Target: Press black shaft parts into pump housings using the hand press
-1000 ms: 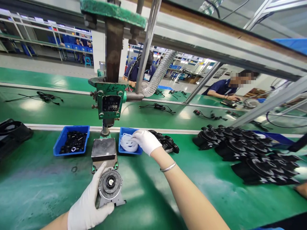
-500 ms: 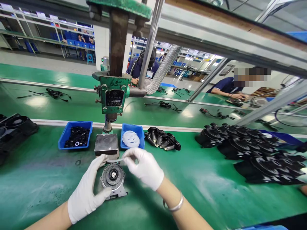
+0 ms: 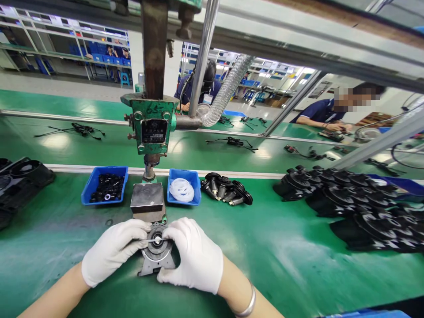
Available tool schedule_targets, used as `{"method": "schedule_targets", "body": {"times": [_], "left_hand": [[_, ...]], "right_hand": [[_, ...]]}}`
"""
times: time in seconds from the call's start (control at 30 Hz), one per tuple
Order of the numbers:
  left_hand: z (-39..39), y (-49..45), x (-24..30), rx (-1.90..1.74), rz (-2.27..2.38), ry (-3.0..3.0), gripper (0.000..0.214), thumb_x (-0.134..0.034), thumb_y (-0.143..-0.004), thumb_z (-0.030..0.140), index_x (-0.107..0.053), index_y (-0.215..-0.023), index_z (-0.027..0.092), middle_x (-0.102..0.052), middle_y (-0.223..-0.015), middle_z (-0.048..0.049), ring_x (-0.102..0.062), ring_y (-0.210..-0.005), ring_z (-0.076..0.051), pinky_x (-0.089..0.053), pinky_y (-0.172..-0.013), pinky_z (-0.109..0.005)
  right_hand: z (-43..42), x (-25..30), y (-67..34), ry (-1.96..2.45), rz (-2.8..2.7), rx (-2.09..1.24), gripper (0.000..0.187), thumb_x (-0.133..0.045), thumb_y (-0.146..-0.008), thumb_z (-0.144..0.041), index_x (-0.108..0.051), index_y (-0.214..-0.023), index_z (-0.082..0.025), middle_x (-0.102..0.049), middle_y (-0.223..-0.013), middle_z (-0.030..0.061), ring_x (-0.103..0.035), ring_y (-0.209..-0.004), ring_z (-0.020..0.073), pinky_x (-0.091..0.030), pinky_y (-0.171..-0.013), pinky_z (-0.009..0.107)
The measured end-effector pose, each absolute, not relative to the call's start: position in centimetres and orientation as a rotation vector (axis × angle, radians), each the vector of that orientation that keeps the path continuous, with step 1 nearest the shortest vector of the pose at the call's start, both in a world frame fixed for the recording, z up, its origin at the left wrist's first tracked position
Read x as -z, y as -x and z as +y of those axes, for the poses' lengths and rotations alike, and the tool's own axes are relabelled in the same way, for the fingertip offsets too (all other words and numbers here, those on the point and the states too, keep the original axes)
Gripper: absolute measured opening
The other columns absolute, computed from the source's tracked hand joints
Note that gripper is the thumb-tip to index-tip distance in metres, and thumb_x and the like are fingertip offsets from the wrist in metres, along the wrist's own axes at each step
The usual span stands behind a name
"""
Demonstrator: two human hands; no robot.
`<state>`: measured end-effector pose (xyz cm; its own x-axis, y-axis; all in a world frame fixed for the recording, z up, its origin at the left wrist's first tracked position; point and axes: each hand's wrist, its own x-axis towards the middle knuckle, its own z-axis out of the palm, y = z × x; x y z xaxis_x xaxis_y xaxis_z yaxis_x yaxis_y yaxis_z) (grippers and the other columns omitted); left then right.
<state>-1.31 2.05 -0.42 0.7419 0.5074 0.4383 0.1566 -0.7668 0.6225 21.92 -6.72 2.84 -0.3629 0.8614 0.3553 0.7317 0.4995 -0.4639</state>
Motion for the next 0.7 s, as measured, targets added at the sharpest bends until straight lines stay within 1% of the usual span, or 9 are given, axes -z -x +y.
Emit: {"method": "schedule_targets", "body": {"times": [0.07,0.27,0.37,0.43,0.5,0.53,0.57,0.63,0.7], "left_hand": [[1.9,1.5,-0.1,-0.739,0.529,-2.373,0.012,-0.051,-0.097,0.026,-0.063,-0.096,0.023,-0.067,-0.112,-0.0040,-0.066,-0.101,-0.016,-0.053,-0.088,-0.025],[1.6,2.2,-1.7,-0.438,0.520,-2.291,0.014,-0.057,-0.093,0.024,-0.071,-0.090,0.025,-0.057,-0.127,-0.0033,-0.062,-0.112,-0.018,-0.051,-0.100,-0.030],[1.7,2.7,-2.1,-0.391,0.469,-2.234,0.010,-0.064,-0.088,0.027,-0.074,-0.087,0.024,-0.051,-0.135,-0.0041,-0.058,-0.121,-0.022,-0.047,-0.107,-0.037],[2.0,2.9,-2.1,-0.414,0.456,-2.176,0.011,-0.068,-0.085,0.030,-0.074,-0.079,0.023,-0.052,-0.136,-0.0038,-0.058,-0.121,-0.023,-0.046,-0.108,-0.039],[2.2,2.8,-1.8,-0.491,0.504,-2.116,0.011,-0.072,-0.081,0.033,-0.073,-0.084,0.023,-0.053,-0.133,-0.0061,-0.057,-0.121,-0.025,-0.046,-0.108,-0.042],[2.1,2.6,-1.5,-0.529,0.547,-2.099,0.024,-0.076,-0.077,0.035,-0.071,-0.097,0.022,-0.052,-0.134,-0.0083,-0.055,-0.125,-0.027,-0.044,-0.109,-0.044],[2.0,2.3,-1.1,-0.557,0.596,-2.089,0.050,-0.081,-0.070,0.036,-0.065,-0.115,0.022,-0.049,-0.138,-0.0113,-0.050,-0.130,-0.031,-0.041,-0.111,-0.048],[1.4,1.5,-0.3,-0.545,0.672,-2.066,0.103,-0.088,-0.057,0.034,-0.036,-0.145,0.019,-0.037,-0.150,-0.0175,-0.036,-0.140,-0.037,-0.032,-0.116,-0.054],[0.4,0.4,0.5,-0.513,0.708,-1.994,0.122,-0.087,-0.055,0.029,-0.016,-0.153,0.018,-0.027,-0.156,-0.0196,-0.027,-0.144,-0.038,-0.025,-0.118,-0.056]], "right_hand": [[-7.5,-2.4,-21.7,1.324,-2.220,-0.223,0.058,-0.086,-0.067,-0.042,-0.054,-0.109,-0.016,-0.059,-0.101,0.0092,-0.054,-0.089,0.0258,-0.047,-0.078,0.039],[-9.2,-0.9,-21.1,1.299,-2.356,-0.025,0.023,-0.059,-0.096,-0.039,-0.055,-0.095,-0.017,-0.059,-0.087,0.0068,-0.050,-0.080,0.0231,-0.043,-0.072,0.038],[-9.6,-0.6,-20.7,1.285,-2.320,0.073,0.020,-0.053,-0.100,-0.035,-0.057,-0.097,-0.016,-0.058,-0.090,0.0078,-0.050,-0.082,0.0235,-0.043,-0.074,0.039],[-9.9,-0.4,-20.3,1.304,-2.228,0.152,0.015,-0.056,-0.098,-0.032,-0.059,-0.095,-0.018,-0.056,-0.092,0.0079,-0.049,-0.084,0.0233,-0.042,-0.073,0.039],[-10.4,0.1,-19.9,1.339,-2.116,0.201,0.009,-0.061,-0.094,-0.025,-0.059,-0.088,-0.020,-0.052,-0.091,0.0068,-0.048,-0.083,0.0225,-0.043,-0.071,0.037],[-10.6,0.4,-19.8,1.346,-2.077,0.177,0.010,-0.063,-0.092,-0.021,-0.058,-0.083,-0.020,-0.050,-0.090,0.0062,-0.048,-0.083,0.0221,-0.043,-0.070,0.036],[-10.9,0.6,-19.6,1.342,-2.042,0.112,0.013,-0.063,-0.090,-0.018,-0.056,-0.080,-0.020,-0.048,-0.090,0.0057,-0.049,-0.083,0.0218,-0.044,-0.069,0.035],[-11.3,0.9,-19.5,1.319,-1.934,-0.082,0.016,-0.062,-0.087,-0.015,-0.051,-0.078,-0.021,-0.047,-0.090,0.0052,-0.051,-0.085,0.0222,-0.047,-0.070,0.035],[-11.1,0.8,-19.5,1.318,-1.719,-0.231,0.014,-0.060,-0.086,-0.016,-0.049,-0.082,-0.023,-0.048,-0.092,0.0053,-0.054,-0.090,0.0236,-0.050,-0.074,0.038]]}}
